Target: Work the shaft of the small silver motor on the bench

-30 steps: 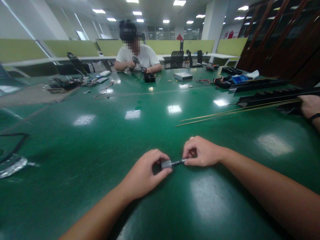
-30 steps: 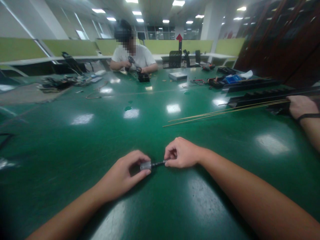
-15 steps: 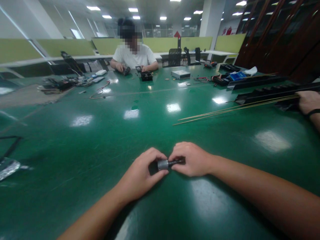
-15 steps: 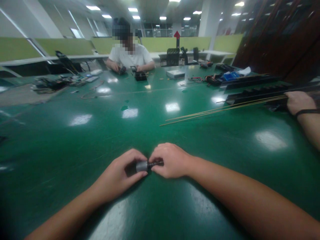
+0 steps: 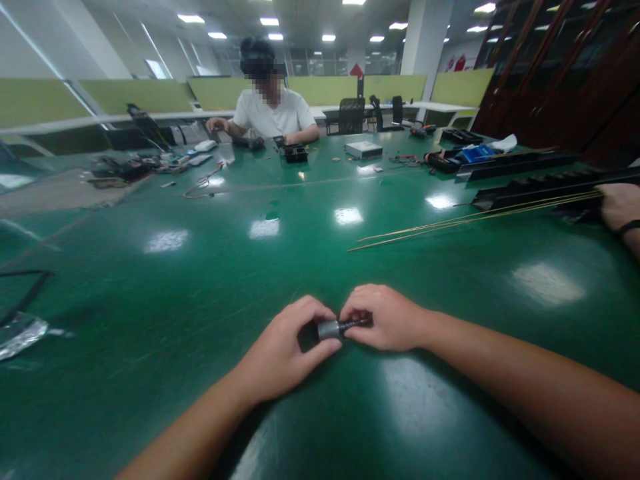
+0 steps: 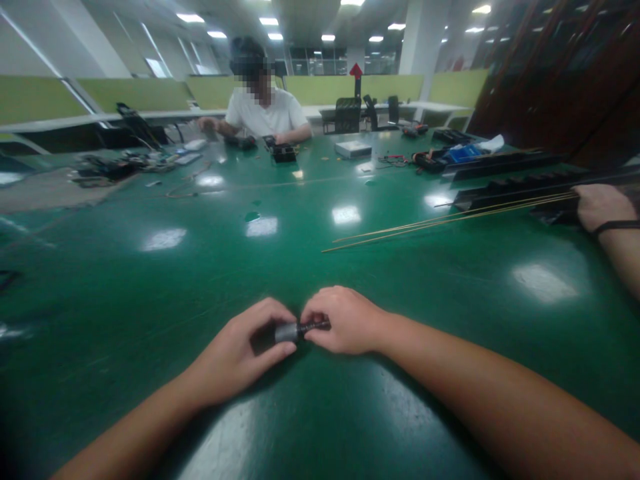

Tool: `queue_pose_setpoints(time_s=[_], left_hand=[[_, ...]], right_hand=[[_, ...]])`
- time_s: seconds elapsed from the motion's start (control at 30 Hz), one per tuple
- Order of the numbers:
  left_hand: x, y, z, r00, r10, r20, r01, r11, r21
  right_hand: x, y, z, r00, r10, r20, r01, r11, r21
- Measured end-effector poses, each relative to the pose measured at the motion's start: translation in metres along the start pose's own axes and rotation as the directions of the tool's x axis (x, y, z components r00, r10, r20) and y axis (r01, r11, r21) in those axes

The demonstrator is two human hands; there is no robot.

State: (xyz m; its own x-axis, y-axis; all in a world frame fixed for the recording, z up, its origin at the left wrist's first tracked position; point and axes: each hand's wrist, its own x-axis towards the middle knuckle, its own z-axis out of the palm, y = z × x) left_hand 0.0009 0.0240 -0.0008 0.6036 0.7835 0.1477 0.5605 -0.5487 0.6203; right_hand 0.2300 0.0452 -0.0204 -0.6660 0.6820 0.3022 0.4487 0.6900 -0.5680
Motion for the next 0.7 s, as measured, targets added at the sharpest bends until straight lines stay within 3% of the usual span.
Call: queue_pose_setpoints(time_s=[0.3,0.7], left_hand=[[-0.0008,-0.0018,0.0019,1.000,-0.014,-0.023,0.015,1.000,0.018],[0.0008,-0.0004,0.0016,0.999,-0.020,-0.026,0.021,1.000,0.021]], right_hand=[[0.0005,0.0041,0.0013,0.990,-0.129,-0.061,0.130,0.991,0.009],[0.0004,0.0026,0.0018,0.990,-0.128,-0.058,0.128,0.992,0.001]])
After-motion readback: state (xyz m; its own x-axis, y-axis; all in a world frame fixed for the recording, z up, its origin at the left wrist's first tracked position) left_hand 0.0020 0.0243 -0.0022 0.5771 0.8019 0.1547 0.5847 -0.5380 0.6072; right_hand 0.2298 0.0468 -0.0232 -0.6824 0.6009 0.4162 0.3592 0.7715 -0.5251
